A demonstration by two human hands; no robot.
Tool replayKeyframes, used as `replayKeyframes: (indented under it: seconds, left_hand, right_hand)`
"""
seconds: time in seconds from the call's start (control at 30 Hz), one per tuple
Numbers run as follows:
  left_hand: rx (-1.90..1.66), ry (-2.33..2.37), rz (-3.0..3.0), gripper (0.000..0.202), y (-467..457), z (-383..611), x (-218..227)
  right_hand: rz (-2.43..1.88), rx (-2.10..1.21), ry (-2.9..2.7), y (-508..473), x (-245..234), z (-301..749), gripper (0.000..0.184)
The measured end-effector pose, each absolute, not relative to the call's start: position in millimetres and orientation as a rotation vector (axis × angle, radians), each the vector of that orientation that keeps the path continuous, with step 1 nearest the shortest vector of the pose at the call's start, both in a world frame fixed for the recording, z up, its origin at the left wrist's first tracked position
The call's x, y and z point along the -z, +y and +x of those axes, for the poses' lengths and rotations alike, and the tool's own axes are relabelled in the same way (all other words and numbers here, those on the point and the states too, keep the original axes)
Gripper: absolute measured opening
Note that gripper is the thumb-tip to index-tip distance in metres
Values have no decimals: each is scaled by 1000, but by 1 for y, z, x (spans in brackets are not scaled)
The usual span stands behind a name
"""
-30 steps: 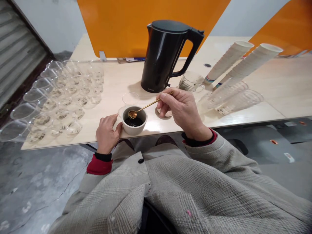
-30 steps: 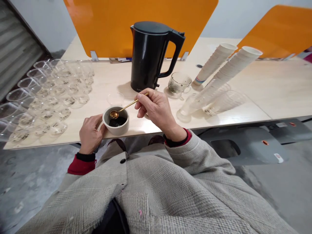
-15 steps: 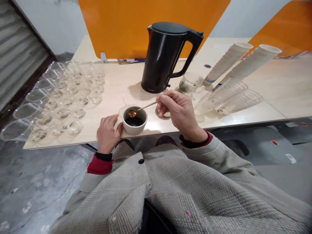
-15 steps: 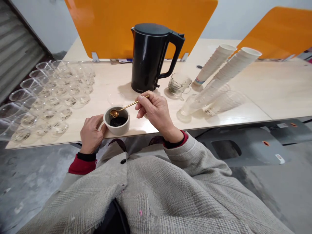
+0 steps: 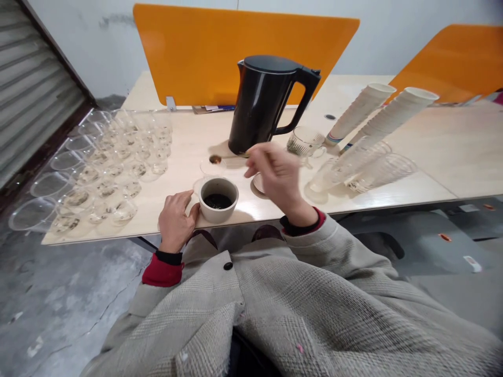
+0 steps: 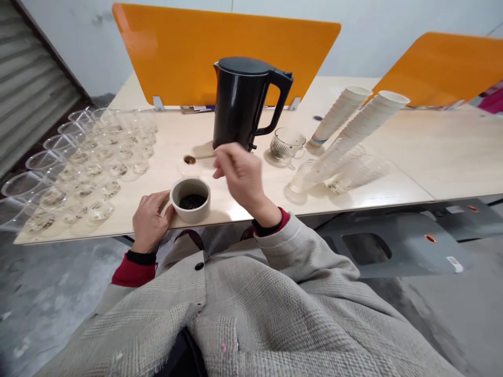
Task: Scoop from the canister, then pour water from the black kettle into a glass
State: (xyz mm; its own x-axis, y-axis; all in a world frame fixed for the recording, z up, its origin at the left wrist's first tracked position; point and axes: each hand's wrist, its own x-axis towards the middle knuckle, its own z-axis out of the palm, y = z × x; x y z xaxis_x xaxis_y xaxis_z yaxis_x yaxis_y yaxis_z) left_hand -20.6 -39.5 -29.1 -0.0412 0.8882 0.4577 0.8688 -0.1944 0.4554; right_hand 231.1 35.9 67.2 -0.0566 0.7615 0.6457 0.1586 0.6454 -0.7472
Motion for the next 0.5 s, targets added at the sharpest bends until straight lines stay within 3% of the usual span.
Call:
replayKeyframes:
  seconds: [0.13,0.33,0.5]
  left_hand:
    - [-1079,1980,2168,43,-39,-21,31]
    - [-1083,1983,2179,41,-39,-22,30]
    - [-1090,1982,2198,40,-38,-23,31]
  right_hand:
    - [-836,-517,-1773,42,-55,220,44]
    - [-818,-520,-1586,41,-62,229,38]
    - [-917,-211,-1375,44,-87,287,29]
